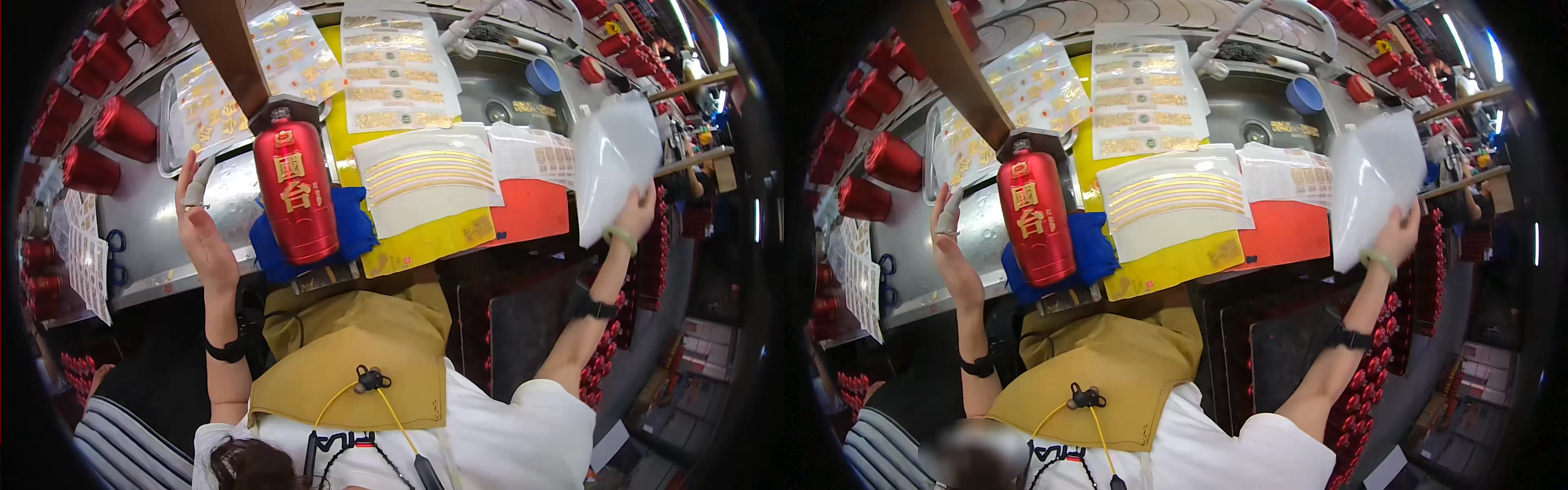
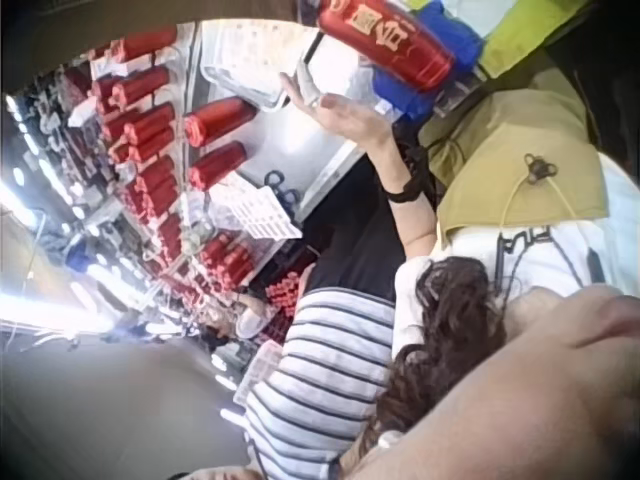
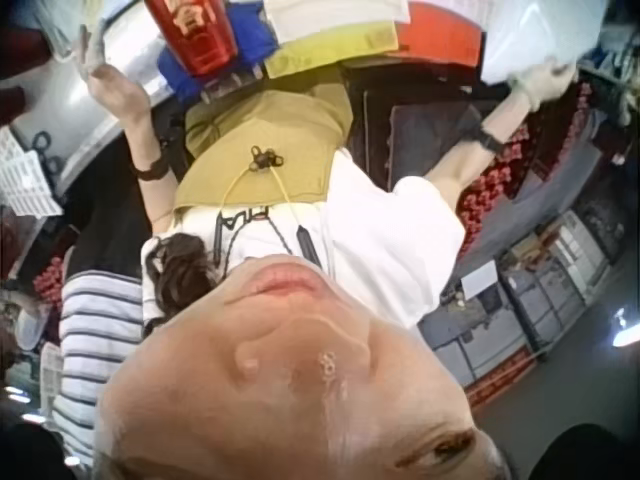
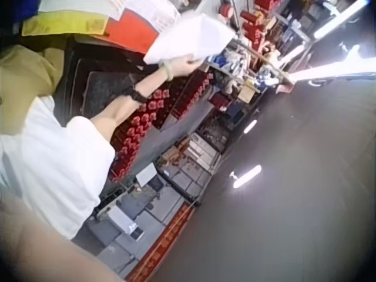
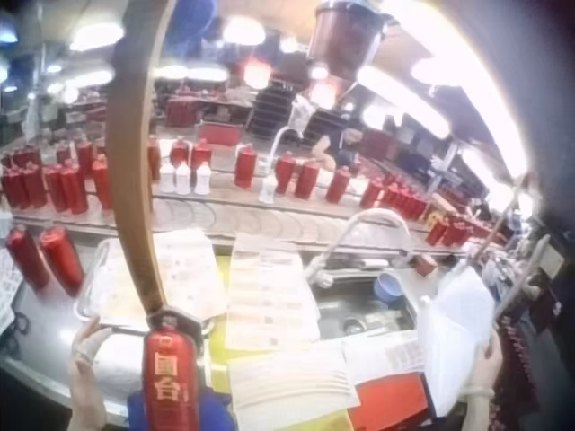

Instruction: Applying decorative labels and stickers to red metal canisters at a factory workstation.

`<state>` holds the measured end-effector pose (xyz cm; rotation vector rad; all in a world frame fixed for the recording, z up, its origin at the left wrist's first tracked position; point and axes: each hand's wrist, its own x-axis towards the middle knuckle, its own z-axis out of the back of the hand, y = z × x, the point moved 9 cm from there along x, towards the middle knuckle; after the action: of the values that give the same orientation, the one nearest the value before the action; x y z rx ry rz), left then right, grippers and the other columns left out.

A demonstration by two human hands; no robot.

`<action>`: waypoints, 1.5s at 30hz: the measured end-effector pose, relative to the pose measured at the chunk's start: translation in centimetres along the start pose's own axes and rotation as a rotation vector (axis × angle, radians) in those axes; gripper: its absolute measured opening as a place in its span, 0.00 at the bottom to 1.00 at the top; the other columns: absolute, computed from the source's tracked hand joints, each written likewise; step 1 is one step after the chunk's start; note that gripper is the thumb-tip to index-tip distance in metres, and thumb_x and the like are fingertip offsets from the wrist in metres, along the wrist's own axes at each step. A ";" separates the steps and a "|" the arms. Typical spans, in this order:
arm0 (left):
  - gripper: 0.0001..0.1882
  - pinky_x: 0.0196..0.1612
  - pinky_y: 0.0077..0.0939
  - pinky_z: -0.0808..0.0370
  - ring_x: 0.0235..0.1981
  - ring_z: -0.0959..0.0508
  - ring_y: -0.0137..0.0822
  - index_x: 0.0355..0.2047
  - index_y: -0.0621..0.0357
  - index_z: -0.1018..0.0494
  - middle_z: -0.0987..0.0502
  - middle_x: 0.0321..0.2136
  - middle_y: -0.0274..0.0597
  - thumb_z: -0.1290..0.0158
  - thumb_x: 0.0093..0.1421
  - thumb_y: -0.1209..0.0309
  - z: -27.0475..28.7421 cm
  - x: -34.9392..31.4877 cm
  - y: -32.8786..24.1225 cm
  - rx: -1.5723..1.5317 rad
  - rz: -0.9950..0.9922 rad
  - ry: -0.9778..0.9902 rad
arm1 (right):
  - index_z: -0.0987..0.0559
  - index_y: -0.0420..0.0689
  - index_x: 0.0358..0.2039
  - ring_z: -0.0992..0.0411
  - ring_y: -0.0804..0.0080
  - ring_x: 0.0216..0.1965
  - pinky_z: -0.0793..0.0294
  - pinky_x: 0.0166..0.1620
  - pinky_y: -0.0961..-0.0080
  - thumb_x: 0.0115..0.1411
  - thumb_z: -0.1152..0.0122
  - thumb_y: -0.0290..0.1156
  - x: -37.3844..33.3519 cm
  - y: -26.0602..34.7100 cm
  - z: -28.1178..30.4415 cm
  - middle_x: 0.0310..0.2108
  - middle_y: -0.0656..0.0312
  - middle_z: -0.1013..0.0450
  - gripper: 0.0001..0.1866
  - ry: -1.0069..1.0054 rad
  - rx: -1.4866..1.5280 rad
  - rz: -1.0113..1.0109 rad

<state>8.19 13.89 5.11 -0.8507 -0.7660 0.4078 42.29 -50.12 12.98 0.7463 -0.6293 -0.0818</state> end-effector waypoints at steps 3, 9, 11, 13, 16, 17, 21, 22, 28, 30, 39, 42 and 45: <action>0.45 0.72 0.43 0.43 0.71 0.38 0.47 0.61 0.68 0.28 0.36 0.68 0.54 0.76 0.74 0.38 -0.6 -0.1 0.3 -0.153 0.052 -0.034 | 0.26 0.43 0.62 0.23 0.53 0.54 0.26 0.57 0.62 0.67 0.45 0.28 -4.7 -7.3 11.3 0.57 0.47 0.24 0.23 -0.339 -0.228 -0.205; 0.45 0.72 0.42 0.43 0.71 0.38 0.47 0.62 0.68 0.29 0.37 0.68 0.54 0.76 0.74 0.38 -1.6 0.3 -2.2 -0.167 -0.025 -0.008 | 0.26 0.37 0.60 0.24 0.49 0.54 0.27 0.57 0.59 0.68 0.45 0.30 -10.6 -22.5 9.7 0.56 0.43 0.24 0.21 -0.336 -0.323 -0.341; 0.44 0.73 0.42 0.44 0.71 0.38 0.46 0.63 0.69 0.31 0.38 0.69 0.53 0.76 0.74 0.39 -1.1 -0.6 -2.5 -0.105 -0.022 -0.019 | 0.32 0.41 0.67 0.22 0.55 0.49 0.26 0.55 0.63 0.67 0.41 0.31 -14.0 -22.7 -3.3 0.48 0.49 0.21 0.29 0.225 -0.004 -0.751; 0.44 0.74 0.42 0.45 0.71 0.39 0.44 0.64 0.70 0.33 0.39 0.70 0.52 0.75 0.75 0.39 -1.9 -0.2 -2.5 -0.116 -0.026 0.008 | 0.32 0.43 0.67 0.23 0.62 0.40 0.25 0.49 0.62 0.63 0.35 0.33 -11.2 -23.7 -3.4 0.38 0.55 0.21 0.33 0.062 -0.333 -0.345; 0.44 0.73 0.42 0.45 0.71 0.39 0.45 0.63 0.70 0.32 0.39 0.70 0.52 0.76 0.75 0.40 -1.1 -0.6 -2.6 -0.071 -0.032 -0.005 | 0.23 0.39 0.57 0.22 0.63 0.40 0.23 0.47 0.67 0.67 0.41 0.30 -5.0 -10.2 -8.8 0.39 0.54 0.21 0.19 0.052 -0.074 -0.029; 0.44 0.73 0.42 0.45 0.71 0.39 0.45 0.63 0.70 0.32 0.39 0.70 0.52 0.76 0.75 0.40 -1.0 -0.8 -2.5 -0.057 -0.028 -0.015 | 0.21 0.39 0.53 0.23 0.65 0.40 0.24 0.47 0.69 0.69 0.45 0.29 -4.2 -3.4 -11.4 0.40 0.56 0.20 0.15 0.080 0.087 0.159; 0.43 0.71 0.42 0.42 0.69 0.36 0.49 0.61 0.70 0.29 0.37 0.68 0.55 0.76 0.75 0.41 -1.0 -0.8 -2.5 -0.095 0.019 -0.069 | 0.19 0.37 0.48 0.24 0.74 0.35 0.23 0.40 0.77 0.68 0.49 0.23 -6.7 11.9 -26.7 0.37 0.61 0.22 0.13 0.876 0.481 0.298; 0.43 0.71 0.43 0.42 0.69 0.36 0.49 0.61 0.70 0.29 0.37 0.68 0.55 0.75 0.75 0.41 -1.1 -0.6 -3.2 -0.071 -0.005 -0.063 | 0.19 0.38 0.47 0.25 0.75 0.33 0.23 0.36 0.77 0.67 0.50 0.23 -7.3 11.3 -30.5 0.36 0.62 0.24 0.13 0.992 0.473 0.084; 0.41 0.70 0.43 0.42 0.69 0.36 0.49 0.61 0.71 0.29 0.37 0.68 0.55 0.74 0.76 0.43 0.6 -0.4 -3.3 0.040 -0.059 -0.080 | 0.17 0.43 0.45 0.24 0.69 0.34 0.20 0.39 0.66 0.65 0.43 0.28 -4.9 1.2 -41.4 0.36 0.59 0.22 0.11 0.951 0.428 -0.650; 0.43 0.71 0.43 0.42 0.70 0.37 0.48 0.62 0.71 0.30 0.38 0.68 0.54 0.74 0.75 0.41 1.3 -1.0 -2.2 0.052 -0.004 -0.070 | 0.17 0.41 0.42 0.24 0.68 0.30 0.23 0.35 0.68 0.65 0.40 0.30 -6.0 2.8 -42.5 0.32 0.59 0.22 0.09 1.132 0.578 -0.642; 0.41 0.70 0.43 0.42 0.69 0.37 0.49 0.61 0.72 0.30 0.37 0.68 0.55 0.73 0.76 0.43 -0.4 -0.7 -2.0 -0.046 0.042 -0.070 | 0.17 0.38 0.39 0.21 0.65 0.35 0.21 0.43 0.70 0.51 0.24 0.60 -8.1 17.7 -38.9 0.36 0.58 0.20 0.34 0.703 -0.172 0.278; 0.42 0.70 0.43 0.43 0.70 0.37 0.50 0.61 0.74 0.30 0.37 0.68 0.56 0.73 0.76 0.43 -1.2 -0.4 -4.0 -0.004 -0.053 -0.029 | 0.17 0.39 0.40 0.20 0.66 0.38 0.21 0.45 0.71 0.41 0.18 0.61 -10.0 14.1 -43.5 0.37 0.57 0.20 0.39 1.013 -0.452 0.145; 0.45 0.72 0.44 0.43 0.71 0.39 0.48 0.63 0.71 0.33 0.40 0.69 0.54 0.76 0.74 0.38 -0.9 -0.1 -3.9 0.039 -0.026 0.006 | 0.16 0.40 0.37 0.20 0.67 0.37 0.22 0.42 0.71 0.45 0.20 0.59 -7.9 9.3 -44.4 0.34 0.58 0.19 0.34 1.119 -0.226 -0.036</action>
<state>8.84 11.02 7.74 -0.8044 -0.7604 0.3960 59.47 -13.96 -9.80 0.4755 0.4562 0.2228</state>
